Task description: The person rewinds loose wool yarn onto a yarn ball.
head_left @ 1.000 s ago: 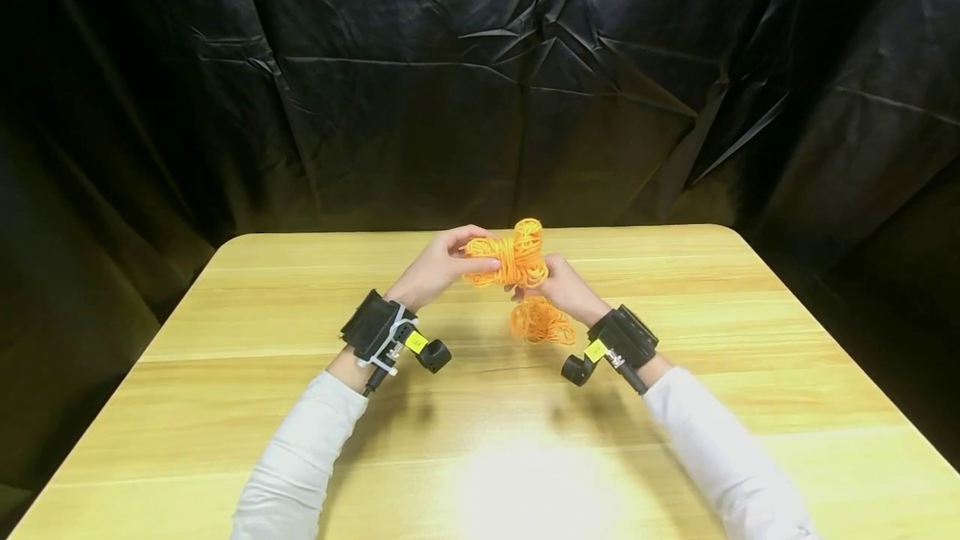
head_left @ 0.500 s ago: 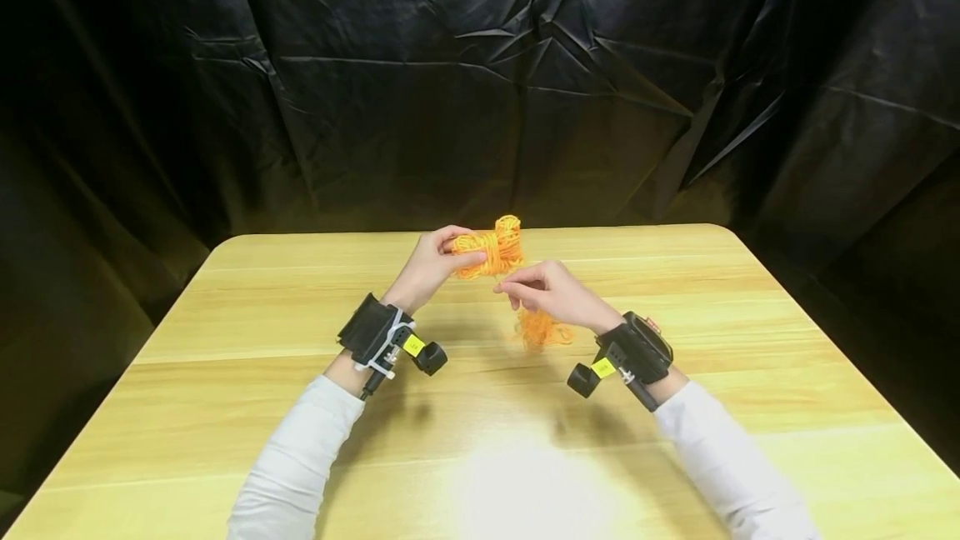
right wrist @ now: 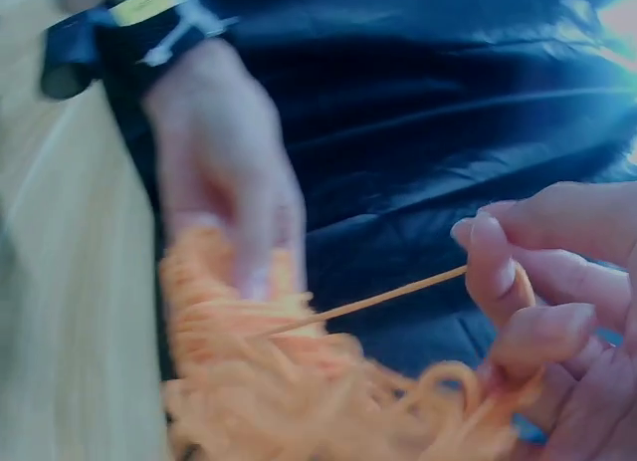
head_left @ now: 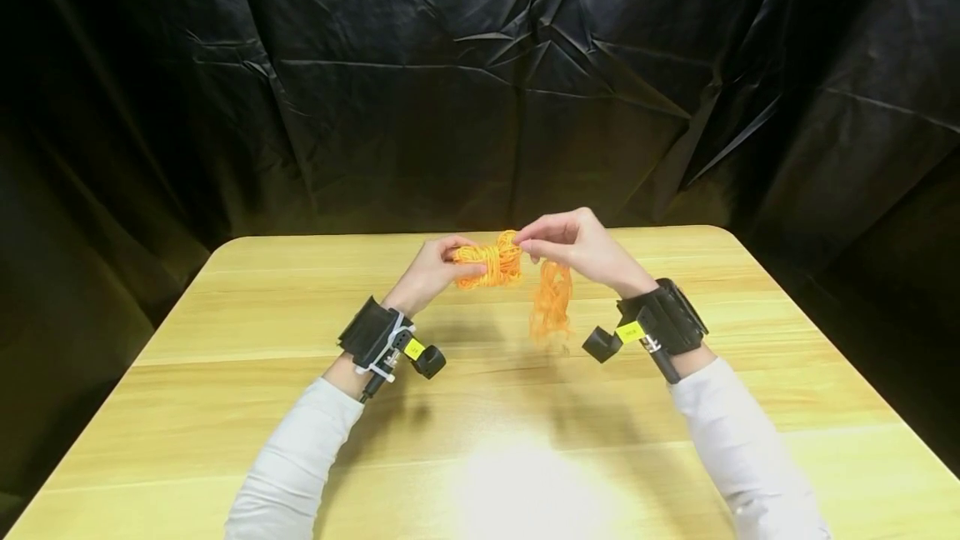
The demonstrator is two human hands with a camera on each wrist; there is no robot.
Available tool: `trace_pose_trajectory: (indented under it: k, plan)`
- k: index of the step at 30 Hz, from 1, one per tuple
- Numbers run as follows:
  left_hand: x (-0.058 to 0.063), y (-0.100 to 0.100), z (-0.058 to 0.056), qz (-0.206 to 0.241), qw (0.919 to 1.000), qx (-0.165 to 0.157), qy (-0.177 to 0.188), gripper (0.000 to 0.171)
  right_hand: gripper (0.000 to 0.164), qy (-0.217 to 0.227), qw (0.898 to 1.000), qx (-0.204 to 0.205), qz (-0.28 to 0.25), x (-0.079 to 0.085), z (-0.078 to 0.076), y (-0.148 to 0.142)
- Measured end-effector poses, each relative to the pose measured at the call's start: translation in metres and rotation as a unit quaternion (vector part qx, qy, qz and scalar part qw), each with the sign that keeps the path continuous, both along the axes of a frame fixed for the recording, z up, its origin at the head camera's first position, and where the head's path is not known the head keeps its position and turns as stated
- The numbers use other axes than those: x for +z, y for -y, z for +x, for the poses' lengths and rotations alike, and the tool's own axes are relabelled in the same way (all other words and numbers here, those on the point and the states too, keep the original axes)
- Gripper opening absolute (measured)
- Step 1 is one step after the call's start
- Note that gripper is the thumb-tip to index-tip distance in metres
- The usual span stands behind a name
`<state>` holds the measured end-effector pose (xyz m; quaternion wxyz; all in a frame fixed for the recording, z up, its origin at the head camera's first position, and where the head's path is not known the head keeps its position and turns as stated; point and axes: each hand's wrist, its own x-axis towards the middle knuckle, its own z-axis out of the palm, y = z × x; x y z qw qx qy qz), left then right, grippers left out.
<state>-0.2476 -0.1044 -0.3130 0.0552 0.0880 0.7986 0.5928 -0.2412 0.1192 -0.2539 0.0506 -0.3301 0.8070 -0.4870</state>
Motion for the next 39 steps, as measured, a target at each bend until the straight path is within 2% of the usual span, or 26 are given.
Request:
trace_pose_trajectory:
  k: [5,8,10,15,17,19,21,25,28,32,35,39]
  plan:
    - [0.000,-0.001,0.001,-0.023,0.9994,-0.023,0.007,0.036,0.027,-0.004,0.997,0.004,-0.074,0.009,-0.006,-0.005]
    - [0.001,0.000,0.002,-0.043,0.9972,-0.061,0.009,0.036,0.028,0.004,0.993,0.006,-0.114,0.009,-0.012,-0.006]
    - [0.001,0.000,0.003,-0.054,0.9936,-0.099,0.006,0.037,0.029,0.011,0.991,0.005,-0.132,0.005,-0.016,-0.006]
    - [0.004,0.000,0.007,-0.075,0.9750,-0.208,-0.019,0.042,0.030,0.023,0.991,-0.023,-0.133,-0.014,-0.026,-0.001]
    - [0.004,0.000,0.008,-0.073,0.9688,-0.236,-0.026,0.041,0.029,0.020,0.992,-0.041,-0.118,-0.025,-0.029,0.003]
    - [0.005,0.000,0.009,-0.055,0.9674,-0.246,-0.022,0.040,0.027,0.022,0.993,-0.051,-0.100,-0.037,-0.030,0.007]
    - [0.006,-0.001,0.009,-0.022,0.9718,-0.235,-0.011,0.038,0.024,0.024,0.995,-0.062,-0.074,-0.049,-0.030,0.010]
    - [0.006,-0.001,0.008,0.047,0.9844,-0.169,-0.012,0.037,0.013,0.021,0.997,-0.073,-0.031,-0.067,-0.026,0.014]
    - [0.006,-0.001,0.006,0.078,0.9882,-0.130,-0.025,0.035,0.011,0.020,0.998,-0.051,-0.029,-0.075,-0.023,0.017]
    - [0.007,0.001,0.006,0.108,0.9876,-0.111,-0.025,0.032,0.016,0.039,0.999,0.007,-0.021,-0.082,-0.020,0.022]
    - [0.007,0.002,0.006,0.148,0.9841,-0.097,-0.016,0.031,0.018,0.044,0.998,0.033,0.013,-0.087,-0.019,0.022]
    - [0.010,0.002,0.005,0.220,0.9730,-0.067,-0.016,0.029,0.021,0.049,0.996,0.051,0.058,-0.097,-0.017,0.017]
